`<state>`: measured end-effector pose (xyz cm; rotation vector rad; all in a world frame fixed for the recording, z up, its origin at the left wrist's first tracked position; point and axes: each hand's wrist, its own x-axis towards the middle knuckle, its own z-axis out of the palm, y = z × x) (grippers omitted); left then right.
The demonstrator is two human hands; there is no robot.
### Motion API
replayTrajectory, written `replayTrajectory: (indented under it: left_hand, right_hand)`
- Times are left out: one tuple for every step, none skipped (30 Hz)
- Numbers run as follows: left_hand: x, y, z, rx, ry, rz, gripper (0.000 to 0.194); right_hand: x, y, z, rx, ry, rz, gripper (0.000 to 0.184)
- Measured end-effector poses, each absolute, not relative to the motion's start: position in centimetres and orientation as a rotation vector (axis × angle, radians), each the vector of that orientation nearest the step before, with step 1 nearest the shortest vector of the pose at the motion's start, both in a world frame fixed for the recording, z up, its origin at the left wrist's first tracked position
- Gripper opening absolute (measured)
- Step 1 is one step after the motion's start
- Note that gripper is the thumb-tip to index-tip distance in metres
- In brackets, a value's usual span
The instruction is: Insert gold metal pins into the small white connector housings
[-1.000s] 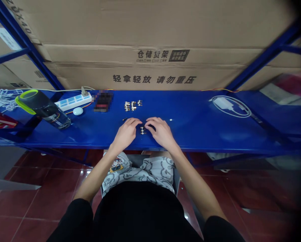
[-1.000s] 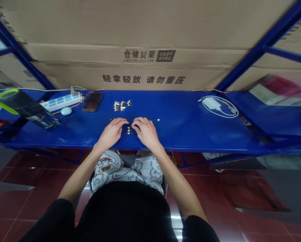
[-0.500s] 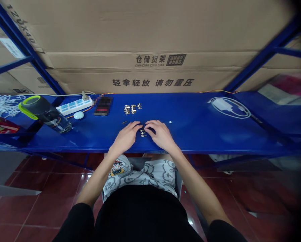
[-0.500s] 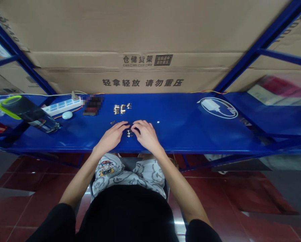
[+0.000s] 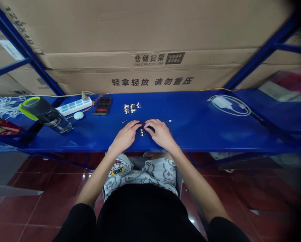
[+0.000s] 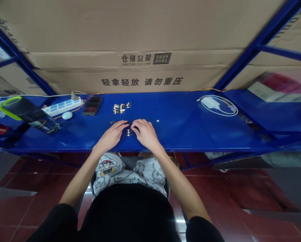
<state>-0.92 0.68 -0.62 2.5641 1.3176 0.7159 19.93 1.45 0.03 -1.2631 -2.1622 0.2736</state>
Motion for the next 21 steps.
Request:
replayTrajectory:
  left_hand:
    - [-0.90,0.65,-0.61,2.565,1.319,0.719,0.050]
    - [-0.90,0.64,-0.61,2.566,1.320,0.725,0.050]
    - [-0.91,0.63,-0.62,2.566,1.319,0.730,0.050]
    - [-0.93,0.63,-0.63,2.567,1.315,0.734,0.050]
    - [-0.96,0.64,-0.65,2.567,1.309,0.738,0.050]
    - [-0.99,0.66,-0.67,2.568,1.303,0.741,0.050]
    - [-1.02,0.67,-0.69,2.569,1.298,0.742,0.050]
    - [-1.04,0.69,-0.71,2.569,1.295,0.740,0.050]
    - [-1.06,0.70,-0.73,2.570,1.292,0.738,0.050]
    - [-1.06,0.71,-0.74,2.570,1.292,0.736,0.050]
    - [-1.05,0.71,-0.74,2.570,1.293,0.733,0.050]
    - [-1.03,0.70,-0.73,2.570,1.296,0.730,0.050]
    - [-1.01,0.69,-0.72,2.570,1.299,0.726,0.050]
    - [-0.99,0.68,-0.71,2.570,1.301,0.724,0.050]
    - [-0.97,0.67,-0.70,2.571,1.302,0.724,0.050]
    - [-0.96,0.66,-0.68,2.572,1.304,0.726,0.050]
    - [-0.95,0.65,-0.67,2.572,1.305,0.729,0.050]
    - [-0.95,0.64,-0.66,2.572,1.307,0.732,0.050]
    - [-0.95,0.63,-0.66,2.570,1.309,0.732,0.050]
    - [-0.95,0.63,-0.66,2.567,1.312,0.729,0.050]
    - [-0.94,0.63,-0.66,2.565,1.316,0.728,0.050]
  right_hand:
    - [19.91,1.44,0.04,-1.264,-2.162,0.272,0.017]
    - [19.90,1.42,0.05,-1.263,-2.161,0.272,0.017]
    - [19.89,1.41,0.06,-1.260,-2.160,0.275,0.017]
    - [19.89,1.39,0.07,-1.255,-2.159,0.281,0.016]
    - [19.89,1.39,0.09,-1.250,-2.156,0.288,0.017]
    - [19.89,1.38,0.10,-1.247,-2.153,0.296,0.017]
    - [19.90,1.39,0.11,-1.247,-2.149,0.304,0.017]
    - [19.91,1.39,0.13,-1.250,-2.148,0.309,0.018]
    - [19.92,1.40,0.14,-1.254,-2.149,0.311,0.019]
    - [19.93,1.40,0.16,-1.258,-2.152,0.309,0.019]
    - [19.94,1.40,0.17,-1.260,-2.156,0.306,0.020]
    - [19.94,1.39,0.18,-1.259,-2.160,0.303,0.020]
    - [19.94,1.38,0.19,-1.257,-2.162,0.299,0.020]
    - [19.93,1.36,0.21,-1.254,-2.163,0.298,0.020]
    - [19.93,1.34,0.23,-1.254,-2.163,0.298,0.020]
    - [19.92,1.31,0.27,-1.255,-2.161,0.299,0.019]
    - [19.92,1.29,0.32,-1.258,-2.158,0.302,0.019]
    - [19.94,1.27,0.38,-1.263,-2.155,0.302,0.020]
    - [19.98,1.25,0.44,-1.272,-2.153,0.294,0.022]
    - [20.04,1.24,0.48,-1.287,-2.154,0.272,0.025]
    - [20.14,1.24,0.50,-1.309,-2.163,0.234,0.028]
